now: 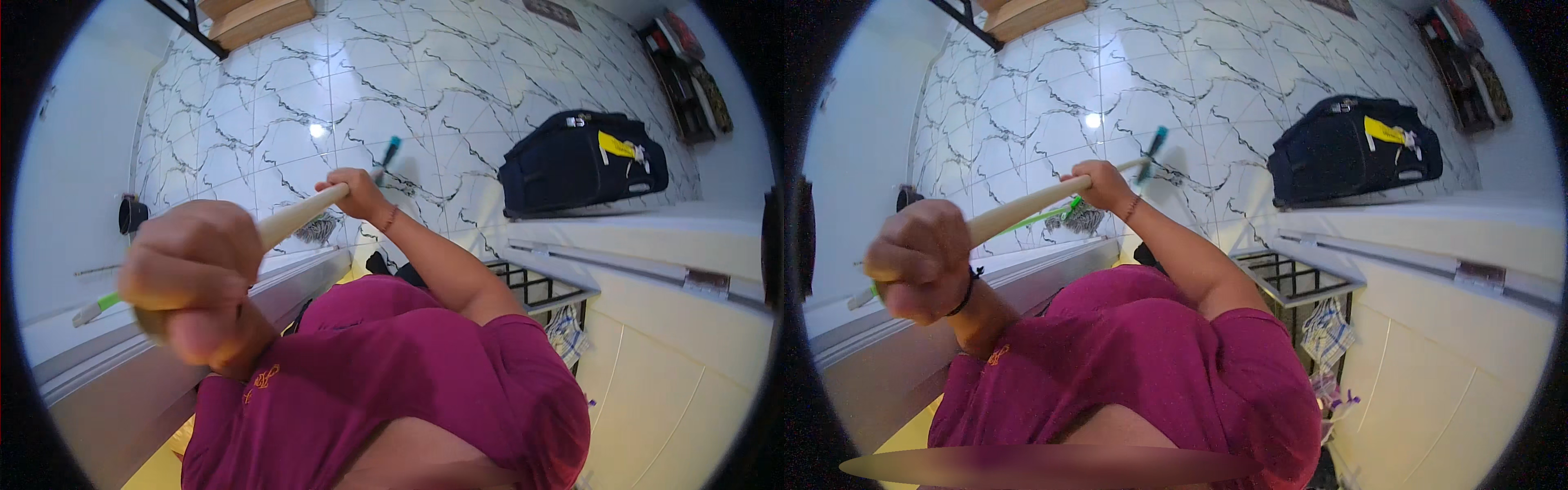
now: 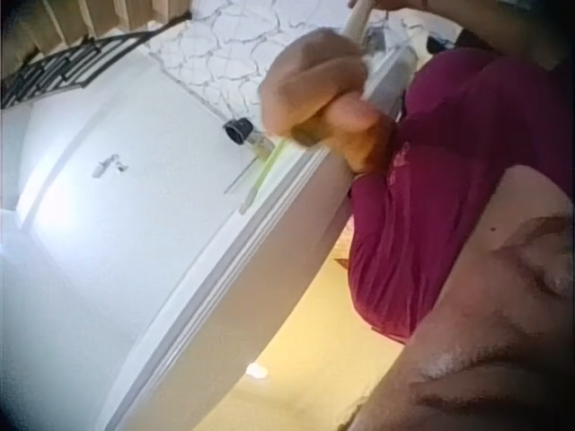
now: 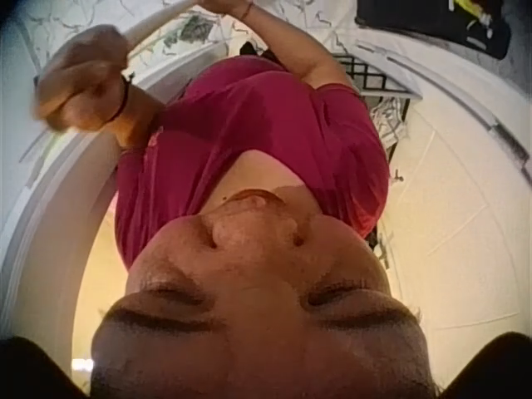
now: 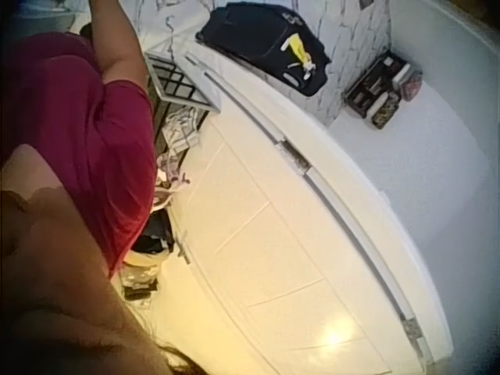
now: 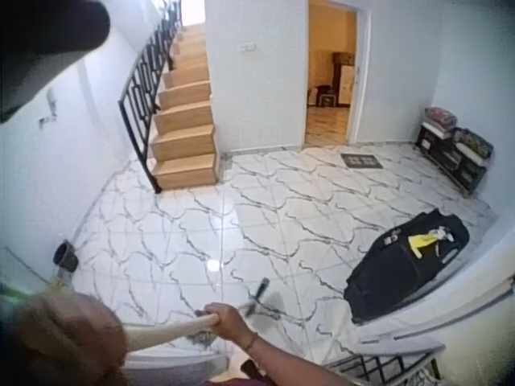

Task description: The recorder wipes a window frame with a cloth and then sweeps the floor with a broom.

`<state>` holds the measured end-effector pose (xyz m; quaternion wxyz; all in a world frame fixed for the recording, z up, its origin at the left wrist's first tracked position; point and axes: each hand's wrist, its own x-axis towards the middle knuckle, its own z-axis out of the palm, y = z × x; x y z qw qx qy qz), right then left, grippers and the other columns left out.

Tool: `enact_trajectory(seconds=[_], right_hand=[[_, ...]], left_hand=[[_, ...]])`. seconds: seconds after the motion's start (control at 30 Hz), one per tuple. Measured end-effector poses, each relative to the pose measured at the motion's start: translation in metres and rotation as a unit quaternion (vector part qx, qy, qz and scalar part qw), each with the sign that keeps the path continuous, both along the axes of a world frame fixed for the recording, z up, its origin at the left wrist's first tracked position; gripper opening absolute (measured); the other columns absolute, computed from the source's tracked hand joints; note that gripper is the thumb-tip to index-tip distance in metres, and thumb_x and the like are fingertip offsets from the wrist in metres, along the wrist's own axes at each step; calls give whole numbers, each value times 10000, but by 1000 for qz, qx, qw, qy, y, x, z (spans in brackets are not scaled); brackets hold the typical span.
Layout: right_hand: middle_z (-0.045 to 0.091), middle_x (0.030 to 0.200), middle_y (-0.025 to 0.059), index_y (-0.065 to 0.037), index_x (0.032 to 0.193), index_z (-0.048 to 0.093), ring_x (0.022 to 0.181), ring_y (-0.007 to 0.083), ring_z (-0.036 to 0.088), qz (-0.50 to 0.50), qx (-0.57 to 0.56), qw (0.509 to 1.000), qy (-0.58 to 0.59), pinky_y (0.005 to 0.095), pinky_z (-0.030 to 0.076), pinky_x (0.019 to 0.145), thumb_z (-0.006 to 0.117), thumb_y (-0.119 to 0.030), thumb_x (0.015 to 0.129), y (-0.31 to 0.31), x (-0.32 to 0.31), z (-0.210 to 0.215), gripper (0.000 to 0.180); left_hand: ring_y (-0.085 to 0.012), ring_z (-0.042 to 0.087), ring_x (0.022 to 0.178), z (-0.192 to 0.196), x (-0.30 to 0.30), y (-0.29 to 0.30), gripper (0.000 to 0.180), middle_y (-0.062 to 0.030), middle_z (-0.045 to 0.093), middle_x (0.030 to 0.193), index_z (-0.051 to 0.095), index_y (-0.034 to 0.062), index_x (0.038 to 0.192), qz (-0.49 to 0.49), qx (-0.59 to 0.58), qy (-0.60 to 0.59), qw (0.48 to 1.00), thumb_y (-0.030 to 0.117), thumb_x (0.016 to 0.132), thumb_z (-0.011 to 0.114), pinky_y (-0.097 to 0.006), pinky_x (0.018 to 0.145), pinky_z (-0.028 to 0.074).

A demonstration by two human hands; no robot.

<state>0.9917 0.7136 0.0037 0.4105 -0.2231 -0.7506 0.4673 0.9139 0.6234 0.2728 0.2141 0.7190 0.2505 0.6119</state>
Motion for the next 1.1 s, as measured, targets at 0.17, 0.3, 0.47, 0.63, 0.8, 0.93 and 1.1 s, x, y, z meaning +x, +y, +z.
enact_trajectory(seconds=[0.17, 0.3, 0.47, 0.63, 0.8, 0.93, 1.1], right_hand=[[495, 578, 150, -48, 594, 484, 566, 354, 501, 51, 53, 994, -82, 395, 400, 501, 629, -168, 735, 0, 36, -8, 235], [470, 560, 156, -38, 581, 471, 529, 346, 476, 99, 44, 992, -70, 391, 385, 490, 622, -168, 792, 28, 22, -41, 290], [476, 573, 155, -29, 588, 470, 534, 336, 469, 142, 13, 989, -44, 379, 376, 491, 631, -184, 800, 75, -41, -47, 308], [491, 594, 162, -33, 592, 470, 534, 342, 475, 245, 15, 969, -14, 376, 381, 495, 633, -193, 798, 99, -56, -6, 308], [502, 582, 155, -37, 595, 489, 554, 349, 501, 236, 32, 968, -82, 383, 382, 496, 636, -223, 796, 113, -1, 1, 311], [490, 574, 166, -30, 588, 478, 544, 357, 489, 205, 35, 968, -142, 387, 378, 493, 619, -243, 814, 135, 21, -41, 341], [473, 571, 179, -24, 585, 466, 532, 362, 454, 255, 25, 958, -126, 387, 369, 492, 601, -248, 836, 150, -40, -57, 363]], left_hand=[[-63, 302, 390, -10, -26, 2, 323, 17, 338, 518, 433, 68, 771, 68, -71, -182, 978, 344, 939, 434, -205, 347, 284], [-94, 307, 410, -33, -21, 14, 310, 0, 359, 528, 432, 51, 793, 158, -114, -215, 957, 323, 943, 433, -239, 380, 284], [-153, 437, 432, -45, -5, 40, 326, -55, 482, 526, 496, 34, 712, 262, -156, -127, 944, 305, 873, 580, -264, 412, 336], [-164, 453, 377, -4, -8, 59, 336, -36, 472, 485, 511, 37, 694, 228, -57, 18, 972, 316, 855, 605, -274, 376, 395], [-150, 426, 360, -1, -20, 55, 360, -8, 437, 457, 481, 48, 645, 188, -46, -94, 977, 313, 868, 583, -281, 371, 411], [-143, 441, 395, -54, -24, 72, 397, -26, 451, 464, 540, 20, 643, 234, -188, -211, 930, 347, 866, 576, -306, 456, 418], [-153, 435, 380, -55, -50, 92, 390, -39, 465, 447, 567, 9, 650, 272, -190, -173, 928, 353, 820, 637, -295, 455, 401]])
